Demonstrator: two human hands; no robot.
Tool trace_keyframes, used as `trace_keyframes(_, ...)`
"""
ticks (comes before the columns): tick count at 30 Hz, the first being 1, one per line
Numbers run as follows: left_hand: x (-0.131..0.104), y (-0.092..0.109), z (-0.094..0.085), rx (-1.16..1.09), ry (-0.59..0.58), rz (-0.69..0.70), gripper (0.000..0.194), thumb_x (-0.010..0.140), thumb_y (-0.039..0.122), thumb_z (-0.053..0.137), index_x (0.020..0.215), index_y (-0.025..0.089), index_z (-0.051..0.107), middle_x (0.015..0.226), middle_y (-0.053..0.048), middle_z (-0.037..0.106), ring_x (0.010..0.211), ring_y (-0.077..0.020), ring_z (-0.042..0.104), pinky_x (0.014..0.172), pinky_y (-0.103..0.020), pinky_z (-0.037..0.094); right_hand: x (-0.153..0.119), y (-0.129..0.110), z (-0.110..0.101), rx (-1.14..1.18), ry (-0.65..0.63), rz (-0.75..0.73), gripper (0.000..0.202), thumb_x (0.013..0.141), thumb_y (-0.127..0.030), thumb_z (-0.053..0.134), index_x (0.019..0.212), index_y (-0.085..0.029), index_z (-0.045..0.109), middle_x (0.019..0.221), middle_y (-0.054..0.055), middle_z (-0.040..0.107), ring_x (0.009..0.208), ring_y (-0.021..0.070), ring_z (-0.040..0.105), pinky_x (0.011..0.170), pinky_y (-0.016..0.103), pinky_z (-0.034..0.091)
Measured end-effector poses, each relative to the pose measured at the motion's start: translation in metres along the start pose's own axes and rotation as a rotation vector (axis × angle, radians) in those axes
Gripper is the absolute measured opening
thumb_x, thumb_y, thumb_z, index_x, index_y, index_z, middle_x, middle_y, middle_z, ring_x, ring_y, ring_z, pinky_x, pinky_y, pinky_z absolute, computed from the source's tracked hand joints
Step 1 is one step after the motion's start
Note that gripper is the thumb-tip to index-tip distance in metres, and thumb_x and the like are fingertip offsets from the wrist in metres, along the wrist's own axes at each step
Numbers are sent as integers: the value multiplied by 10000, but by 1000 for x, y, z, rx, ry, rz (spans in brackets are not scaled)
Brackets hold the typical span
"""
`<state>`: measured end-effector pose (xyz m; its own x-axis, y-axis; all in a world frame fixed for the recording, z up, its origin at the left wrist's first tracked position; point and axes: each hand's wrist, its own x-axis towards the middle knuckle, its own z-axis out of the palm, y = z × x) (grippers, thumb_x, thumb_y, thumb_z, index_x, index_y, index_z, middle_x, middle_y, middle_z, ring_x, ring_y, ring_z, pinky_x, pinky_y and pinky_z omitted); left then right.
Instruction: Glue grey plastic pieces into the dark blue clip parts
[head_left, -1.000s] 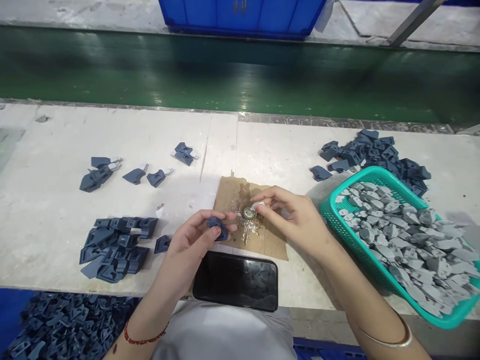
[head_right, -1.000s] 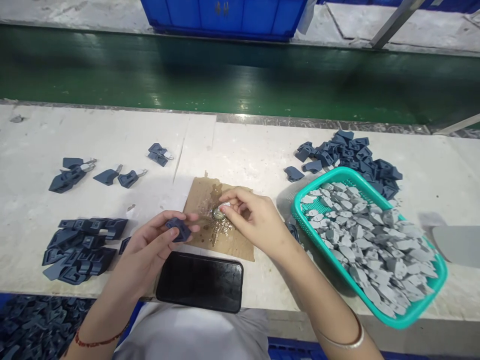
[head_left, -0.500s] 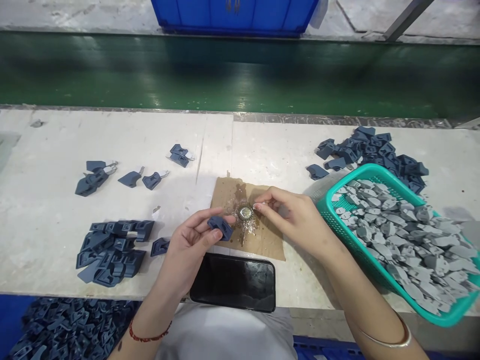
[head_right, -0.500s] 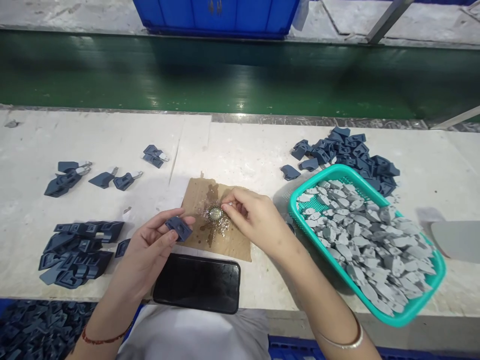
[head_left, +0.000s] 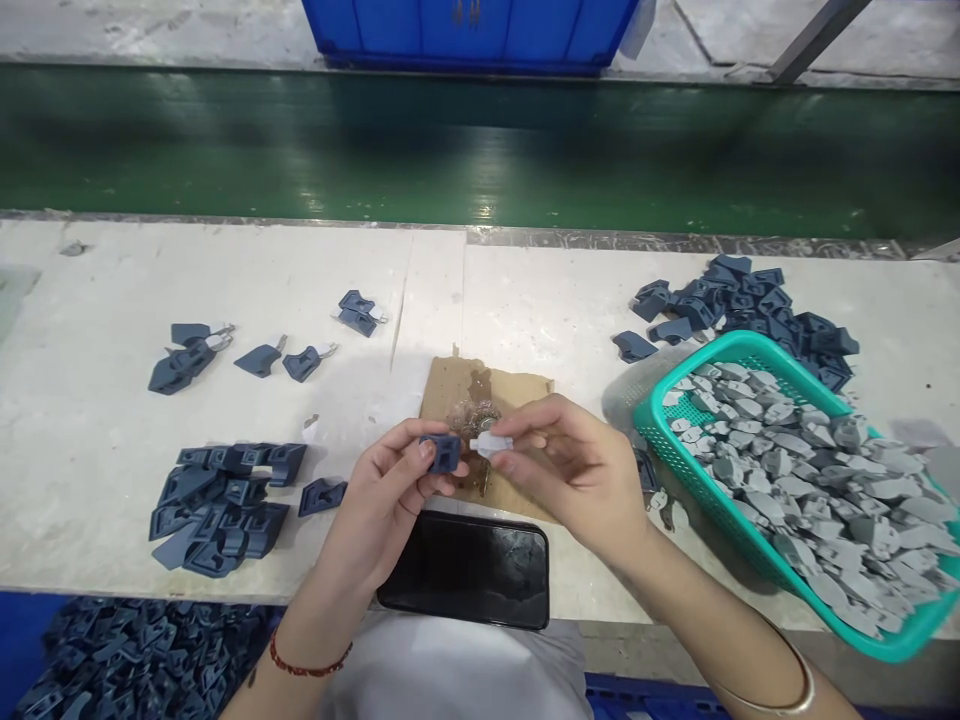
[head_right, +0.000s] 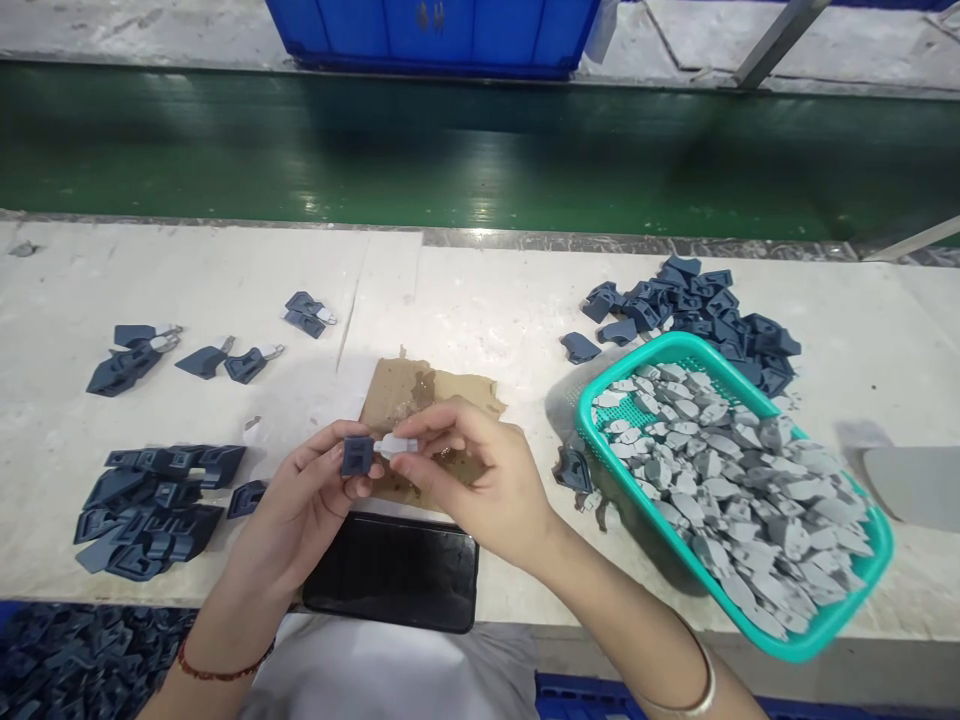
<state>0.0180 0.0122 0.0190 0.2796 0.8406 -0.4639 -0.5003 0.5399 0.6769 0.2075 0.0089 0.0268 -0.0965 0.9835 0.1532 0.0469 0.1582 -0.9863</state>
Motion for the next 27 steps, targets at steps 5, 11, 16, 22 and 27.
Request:
trace_keyframes(5,2,-2,3,43,80,26,266,709,319,929,858,172,766,769,13,764,661,-86,730,686,-128,625,-2,-3,2,-142,-5,-68,85,884,-177,736,939,-236,709,874,14,800,749,157,760,655,249,624)
trace_keyframes(11,0,-3,0,76,63,53,230,757,324,893,907,194,778,771,8,756,678,-103,730,680,-149,626,0,0,0,-117,-42,-109,120,899,-153,706,971,-244,677,948,30,780,881,176,751,736,285,628)
trace_keyframes(16,0,-2,1,93,62,51,237,739,349,903,893,188,822,745,-16,760,667,-117,732,629,-147,606,2,0,-3,-89,-67,-128,133,917,-112,664,905,-242,691,958,34,762,966,179,723,811,315,611)
trace_keyframes(22,-1,-1,5,115,76,33,213,719,357,918,836,200,831,721,1,762,651,-110,747,637,-133,607,3,-2,-2,-132,-56,-146,154,912,-99,671,897,-239,732,945,34,774,930,172,732,803,306,615)
trace_keyframes(27,-2,-2,5,143,78,34,208,739,364,903,843,199,829,738,-10,774,666,-127,754,652,-159,617,3,-4,-2,-177,-65,-141,153,918,-125,660,878,-250,740,933,31,784,894,184,742,791,328,627)
